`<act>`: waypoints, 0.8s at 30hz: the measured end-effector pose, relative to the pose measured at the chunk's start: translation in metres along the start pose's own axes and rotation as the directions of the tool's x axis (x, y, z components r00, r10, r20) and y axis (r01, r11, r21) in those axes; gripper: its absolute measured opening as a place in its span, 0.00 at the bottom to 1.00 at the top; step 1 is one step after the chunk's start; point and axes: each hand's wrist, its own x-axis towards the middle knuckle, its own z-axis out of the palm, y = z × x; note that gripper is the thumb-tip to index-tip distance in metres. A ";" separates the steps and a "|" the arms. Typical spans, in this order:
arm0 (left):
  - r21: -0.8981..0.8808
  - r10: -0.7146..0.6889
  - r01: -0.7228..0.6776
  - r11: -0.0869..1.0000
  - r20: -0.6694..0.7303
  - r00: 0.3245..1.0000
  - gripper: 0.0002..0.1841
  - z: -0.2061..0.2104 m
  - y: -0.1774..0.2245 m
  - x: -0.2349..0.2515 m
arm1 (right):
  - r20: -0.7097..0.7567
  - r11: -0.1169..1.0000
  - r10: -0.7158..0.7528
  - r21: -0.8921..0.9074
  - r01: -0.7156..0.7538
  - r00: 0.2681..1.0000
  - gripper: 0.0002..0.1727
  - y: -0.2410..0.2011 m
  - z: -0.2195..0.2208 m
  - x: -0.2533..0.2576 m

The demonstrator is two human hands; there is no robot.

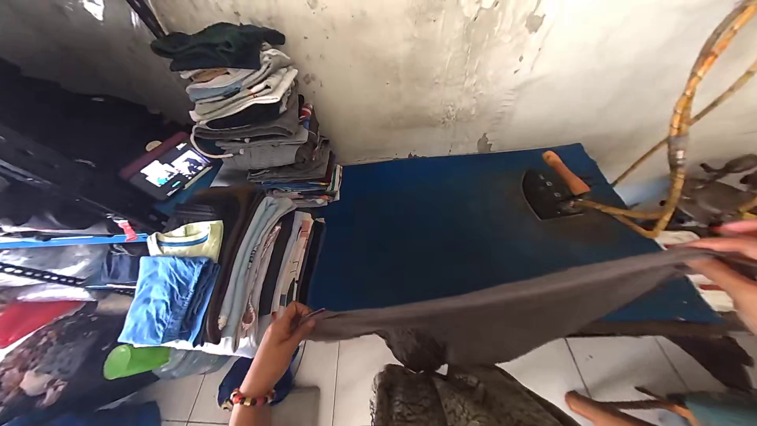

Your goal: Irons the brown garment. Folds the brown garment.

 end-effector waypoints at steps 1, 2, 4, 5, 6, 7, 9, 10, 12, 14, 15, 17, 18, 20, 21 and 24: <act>-0.035 0.000 -0.001 0.999 -0.010 1.000 0.11 0.006 -0.003 0.010 | 0.022 1.000 -0.027 0.007 0.026 0.999 0.13 0.020 0.010 0.008; -0.059 0.002 -0.002 0.998 -0.015 1.000 0.11 0.013 -0.003 0.024 | 0.058 0.999 -0.039 0.002 0.039 0.998 0.13 0.041 0.024 0.018; -0.124 -0.022 0.015 0.992 -0.054 0.998 0.10 0.033 0.000 0.059 | 0.167 0.994 0.083 0.061 -0.094 0.983 0.11 0.060 0.056 0.046; -0.165 -0.061 0.041 0.985 -0.120 0.991 0.08 0.047 0.003 0.080 | 0.227 0.976 0.178 0.084 -0.201 0.958 0.11 0.067 0.077 0.062; -0.199 -0.100 0.060 0.978 -0.196 0.976 0.06 0.062 0.004 0.102 | 0.270 0.955 0.248 0.092 -0.282 0.930 0.12 0.080 0.099 0.080; -0.209 -0.123 0.066 0.976 -0.270 0.955 0.07 0.076 0.002 0.125 | 0.289 0.940 0.293 0.089 -0.330 0.911 0.12 0.096 0.123 0.097; -0.116 -0.148 0.111 0.987 -0.387 0.910 0.11 0.101 -0.005 0.170 | 0.306 0.932 0.331 0.040 -0.359 0.893 0.15 0.127 0.173 0.130; -0.034 -0.167 0.169 0.985 -0.424 0.890 0.13 0.111 -0.008 0.190 | 0.320 0.930 0.348 0.001 -0.367 0.881 0.16 0.137 0.197 0.144; 0.099 -0.229 0.307 0.947 -0.463 0.856 0.17 0.126 -0.015 0.228 | 0.349 0.920 0.388 -0.086 -0.383 0.853 0.18 0.150 0.241 0.169; 0.177 -0.265 0.395 0.901 -0.496 0.827 0.18 0.134 -0.028 0.265 | 0.399 0.911 0.412 -0.173 -0.374 0.819 0.19 0.164 0.282 0.192; 0.210 -0.277 0.426 0.880 -0.502 0.819 0.18 0.137 -0.034 0.281 | 0.421 0.914 0.405 -0.201 -0.352 0.811 0.19 0.172 0.299 0.203; 0.263 -0.315 0.485 0.834 -0.494 0.810 0.20 0.139 -0.046 0.308 | 0.463 0.925 0.375 -0.244 -0.291 0.803 0.21 0.183 0.330 0.224; 0.284 -0.336 0.512 0.811 -0.489 0.805 0.20 0.141 -0.053 0.320 | 0.474 0.932 0.351 -0.258 -0.254 0.807 0.23 0.188 0.345 0.233; 0.324 -0.380 0.564 0.760 -0.482 0.790 0.21 0.144 -0.067 0.344 | 0.504 0.943 0.305 -0.278 -0.183 0.808 0.26 0.197 0.374 0.251; 0.340 -0.404 0.587 0.735 -0.475 0.782 0.22 0.146 -0.073 0.354 | 0.533 0.949 0.287 -0.269 -0.163 0.796 0.29 0.201 0.385 0.258; 0.375 -0.364 0.557 0.741 -0.473 0.802 0.26 0.159 -0.097 0.361 | 0.648 0.960 0.279 -0.197 -0.198 0.708 0.40 0.205 0.382 0.271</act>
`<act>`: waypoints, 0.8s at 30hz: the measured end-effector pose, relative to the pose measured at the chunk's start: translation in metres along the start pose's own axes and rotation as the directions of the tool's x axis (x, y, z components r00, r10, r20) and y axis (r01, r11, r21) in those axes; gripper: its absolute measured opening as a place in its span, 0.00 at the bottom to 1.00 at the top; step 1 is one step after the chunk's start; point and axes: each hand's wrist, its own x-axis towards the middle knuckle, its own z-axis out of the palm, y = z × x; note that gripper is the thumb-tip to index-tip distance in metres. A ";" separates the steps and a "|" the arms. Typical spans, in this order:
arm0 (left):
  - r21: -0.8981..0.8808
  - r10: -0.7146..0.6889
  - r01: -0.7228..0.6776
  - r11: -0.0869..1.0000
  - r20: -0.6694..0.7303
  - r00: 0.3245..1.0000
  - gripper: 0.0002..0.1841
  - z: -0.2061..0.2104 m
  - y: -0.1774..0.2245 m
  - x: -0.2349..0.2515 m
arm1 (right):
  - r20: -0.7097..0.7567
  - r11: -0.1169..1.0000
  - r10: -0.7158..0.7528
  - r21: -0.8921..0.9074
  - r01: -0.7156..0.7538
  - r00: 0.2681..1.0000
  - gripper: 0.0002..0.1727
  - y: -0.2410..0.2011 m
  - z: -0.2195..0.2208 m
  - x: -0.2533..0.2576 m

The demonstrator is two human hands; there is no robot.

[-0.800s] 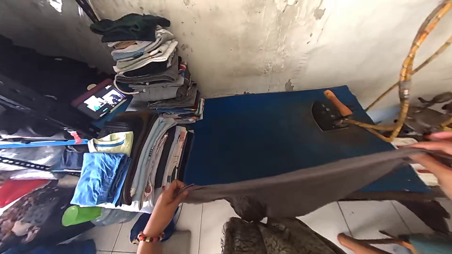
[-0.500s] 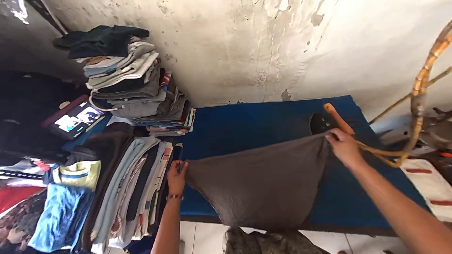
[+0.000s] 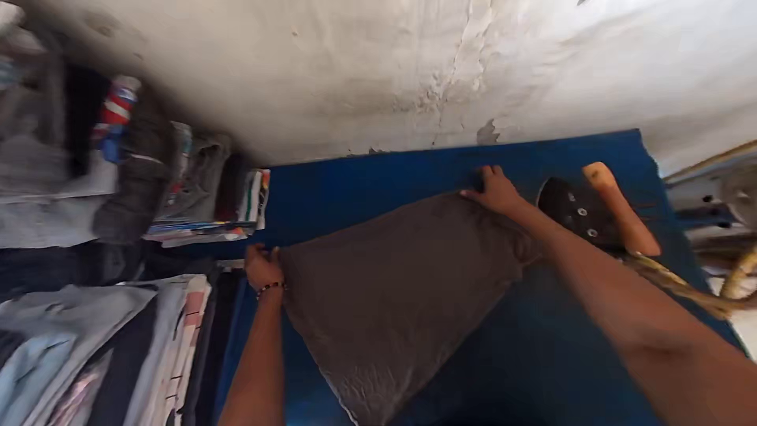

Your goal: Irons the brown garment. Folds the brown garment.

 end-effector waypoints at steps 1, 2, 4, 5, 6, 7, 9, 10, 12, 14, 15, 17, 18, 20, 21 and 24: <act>0.000 0.034 -0.034 0.999 -0.041 0.999 0.29 0.004 -0.003 -0.005 | -0.021 1.000 -0.028 -0.013 0.028 0.999 0.41 0.000 -0.012 -0.013; 0.007 0.083 -0.082 0.997 -0.087 0.993 0.31 0.004 -0.003 -0.016 | -0.089 0.996 -0.062 -0.076 0.056 0.994 0.41 -0.001 -0.029 -0.034; -0.005 0.241 -0.243 0.970 -0.110 0.964 0.30 -0.001 0.003 -0.055 | -0.276 0.978 -0.061 -0.209 0.002 0.959 0.42 0.004 -0.060 -0.090; -0.024 0.315 -0.317 0.948 -0.063 0.947 0.30 -0.003 0.007 -0.084 | -0.353 0.967 -0.019 -0.244 -0.073 0.935 0.44 0.016 -0.069 -0.116; -0.043 0.382 -0.382 0.923 0.001 0.924 0.29 -0.003 0.011 -0.118 | -0.405 0.955 0.032 -0.257 -0.147 0.914 0.44 0.035 -0.072 -0.138; -0.063 0.445 -0.441 0.895 0.067 0.893 0.28 -0.001 0.013 -0.154 | -0.431 0.943 0.072 -0.265 -0.202 0.900 0.42 0.056 -0.071 -0.151; -0.109 0.575 -0.565 0.818 0.188 0.797 0.27 0.007 0.010 -0.219 | -0.417 0.916 0.106 -0.312 -0.252 0.903 0.35 0.091 -0.070 -0.155; -0.133 0.652 -0.639 0.758 0.214 0.728 0.27 0.011 0.006 -0.244 | -0.408 0.901 0.093 -0.354 -0.251 0.908 0.32 0.101 -0.071 -0.148; -0.175 0.765 -0.750 0.637 0.257 0.590 0.30 0.017 -0.005 -0.275 | -0.382 0.888 0.065 -0.400 -0.229 0.922 0.32 0.111 -0.082 -0.129; -0.211 0.825 -0.807 0.552 0.279 0.492 0.31 0.017 -0.014 -0.294 | -0.376 0.900 -0.003 -0.406 -0.162 0.927 0.33 0.111 -0.093 -0.116; -0.226 0.841 -0.821 0.524 0.294 0.455 0.30 0.016 -0.019 -0.299 | -0.360 0.906 -0.040 -0.407 -0.118 0.932 0.33 0.106 -0.095 -0.116; -0.223 0.855 -0.843 0.490 0.310 0.415 0.26 0.018 -0.029 -0.303 | -0.338 0.916 -0.067 -0.393 -0.076 0.939 0.27 0.086 -0.077 -0.129; -0.206 0.856 -0.851 0.484 0.314 0.410 0.23 0.019 -0.034 -0.305 | -0.304 0.935 0.037 -0.326 -0.141 0.952 0.21 0.075 -0.056 -0.141; -0.167 0.863 -0.871 0.463 0.309 0.399 0.14 0.022 -0.039 -0.305 | -0.112 0.919 0.387 -0.030 -0.392 0.915 0.28 0.060 -0.013 -0.159; -0.173 0.867 -0.873 0.456 0.306 0.392 0.09 0.023 -0.038 -0.306 | 0.002 0.866 0.489 0.125 -0.485 0.873 0.30 0.057 0.001 -0.161; -0.191 0.872 -0.881 0.433 0.336 0.356 0.04 0.016 -0.032 -0.306 | 0.020 0.829 0.519 0.232 -0.509 0.854 0.19 0.045 -0.011 -0.150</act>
